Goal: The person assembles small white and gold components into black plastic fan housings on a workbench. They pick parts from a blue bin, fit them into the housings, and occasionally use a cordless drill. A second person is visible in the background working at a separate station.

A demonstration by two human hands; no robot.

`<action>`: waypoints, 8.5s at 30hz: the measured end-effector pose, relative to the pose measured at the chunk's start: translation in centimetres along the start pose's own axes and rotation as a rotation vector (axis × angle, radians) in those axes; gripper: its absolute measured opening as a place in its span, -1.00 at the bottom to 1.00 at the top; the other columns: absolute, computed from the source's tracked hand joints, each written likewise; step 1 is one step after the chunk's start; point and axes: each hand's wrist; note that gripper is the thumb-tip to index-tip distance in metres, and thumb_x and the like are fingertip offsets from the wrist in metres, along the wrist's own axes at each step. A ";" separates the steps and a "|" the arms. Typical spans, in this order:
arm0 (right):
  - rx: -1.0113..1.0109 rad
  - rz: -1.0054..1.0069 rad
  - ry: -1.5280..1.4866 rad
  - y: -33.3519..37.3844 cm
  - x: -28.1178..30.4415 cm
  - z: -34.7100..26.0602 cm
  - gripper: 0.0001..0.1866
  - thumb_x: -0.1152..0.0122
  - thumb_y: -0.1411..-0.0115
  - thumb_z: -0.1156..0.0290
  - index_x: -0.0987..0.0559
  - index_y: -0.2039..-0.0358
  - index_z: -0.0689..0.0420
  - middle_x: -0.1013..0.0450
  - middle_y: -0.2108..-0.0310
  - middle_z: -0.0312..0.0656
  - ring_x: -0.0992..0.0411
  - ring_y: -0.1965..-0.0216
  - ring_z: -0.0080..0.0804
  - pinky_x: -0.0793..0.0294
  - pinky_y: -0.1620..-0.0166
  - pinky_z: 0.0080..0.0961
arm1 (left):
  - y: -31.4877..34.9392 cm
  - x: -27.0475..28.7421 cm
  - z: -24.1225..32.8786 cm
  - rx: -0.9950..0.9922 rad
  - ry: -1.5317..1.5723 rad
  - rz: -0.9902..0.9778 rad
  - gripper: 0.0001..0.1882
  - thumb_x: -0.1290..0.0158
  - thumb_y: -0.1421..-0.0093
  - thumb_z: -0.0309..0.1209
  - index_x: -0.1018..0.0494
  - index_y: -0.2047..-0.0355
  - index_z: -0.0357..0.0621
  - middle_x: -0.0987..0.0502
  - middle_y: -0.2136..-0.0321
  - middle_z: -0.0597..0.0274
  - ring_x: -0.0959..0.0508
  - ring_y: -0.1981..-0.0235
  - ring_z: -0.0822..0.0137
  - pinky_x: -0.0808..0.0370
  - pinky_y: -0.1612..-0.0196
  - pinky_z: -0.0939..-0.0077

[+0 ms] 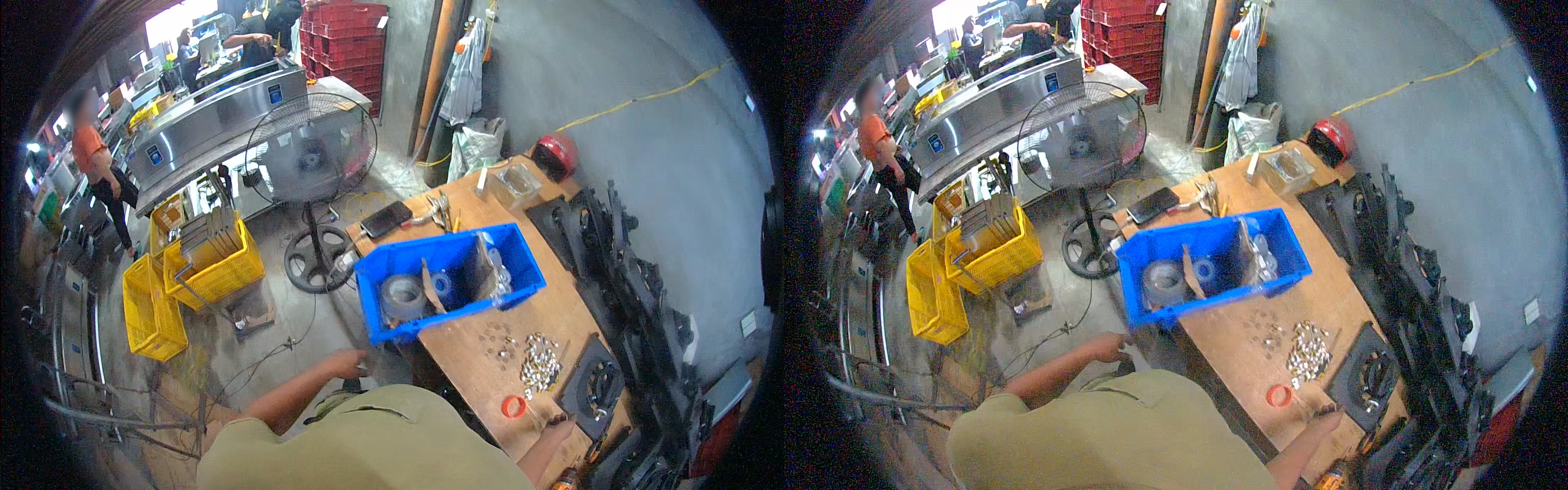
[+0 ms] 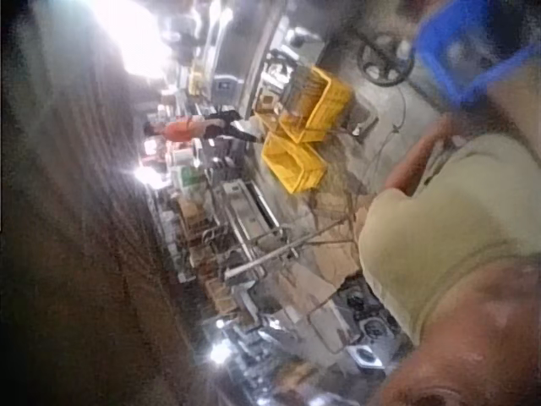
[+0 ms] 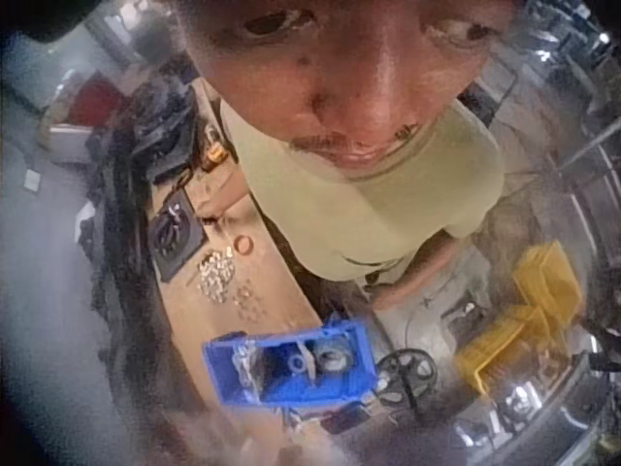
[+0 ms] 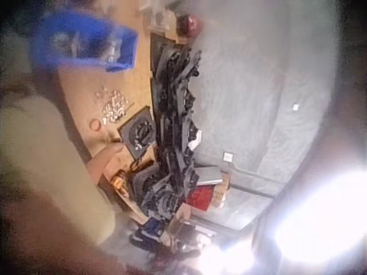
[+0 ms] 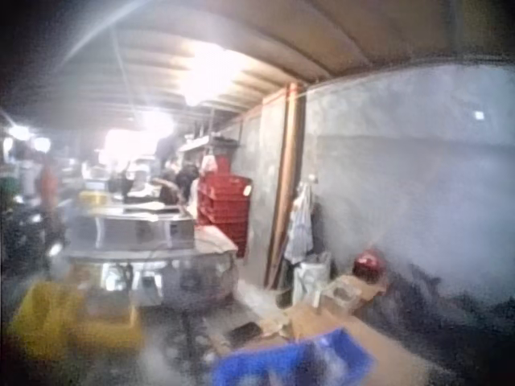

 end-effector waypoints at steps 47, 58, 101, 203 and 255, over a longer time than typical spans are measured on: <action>0.088 0.355 0.474 35.9 2.0 23.3 -0.76 -0.01 -0.28 0.20 -0.51 0.29 0.09 -0.41 0.47 -0.24 -0.35 0.52 -0.36 -0.30 0.54 -0.37 | -14.4 74.0 -20.1 0.003 0.241 0.279 -0.35 0.00 -0.15 0.29 -0.48 0.15 -0.07 -0.54 0.46 0.25 -0.52 0.53 0.37 -0.46 0.49 0.35; -0.128 0.145 0.533 39.2 -2.4 22.3 -0.68 -0.08 -0.26 0.08 -0.46 0.14 0.03 -0.40 0.42 -0.28 -0.35 0.47 -0.43 -0.26 0.50 -0.45 | -8.1 71.4 -20.3 0.037 0.366 0.381 -0.37 -0.05 -0.07 0.32 -0.55 0.34 -0.04 -0.43 0.63 0.39 -0.38 0.68 0.53 -0.28 0.64 0.63; -0.024 -0.469 0.850 25.4 8.4 22.6 -0.75 -0.10 -0.27 0.25 -0.50 0.21 0.17 -0.42 0.54 -0.22 -0.38 0.63 -0.44 -0.32 0.61 -0.51 | 37.2 42.1 -15.0 0.542 0.615 0.687 -0.40 0.03 -0.24 0.16 -0.51 0.04 -0.12 -0.56 0.36 0.28 -0.50 0.35 0.40 -0.43 0.26 0.56; 0.375 -0.547 0.997 17.2 21.5 3.6 -0.71 -0.19 -0.19 0.27 -0.57 0.20 0.22 -0.56 0.34 -0.08 -0.53 0.34 -0.32 -0.48 0.19 -0.40 | 5.7 -14.0 12.0 -0.202 -0.044 0.030 -0.66 -0.20 -0.14 -0.22 -0.53 0.20 -0.24 -0.60 0.45 -0.01 -0.62 0.37 0.16 -0.51 0.24 0.34; 0.470 0.182 0.736 -6.8 3.5 -6.7 -0.50 0.09 -0.34 0.03 -0.54 0.41 0.25 -0.44 0.67 -0.13 -0.44 0.63 -0.29 -0.41 0.48 -0.33 | -30.7 -22.6 64.6 -1.243 -0.536 -0.283 -0.62 0.08 -0.24 -0.03 -0.58 0.13 0.11 -0.32 -0.19 0.32 -0.02 -0.36 0.07 0.26 -0.25 -0.49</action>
Point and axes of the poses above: each hand's wrist, its own y-axis away from the middle knuckle, its own x-axis out of the back of the hand, z = x × y
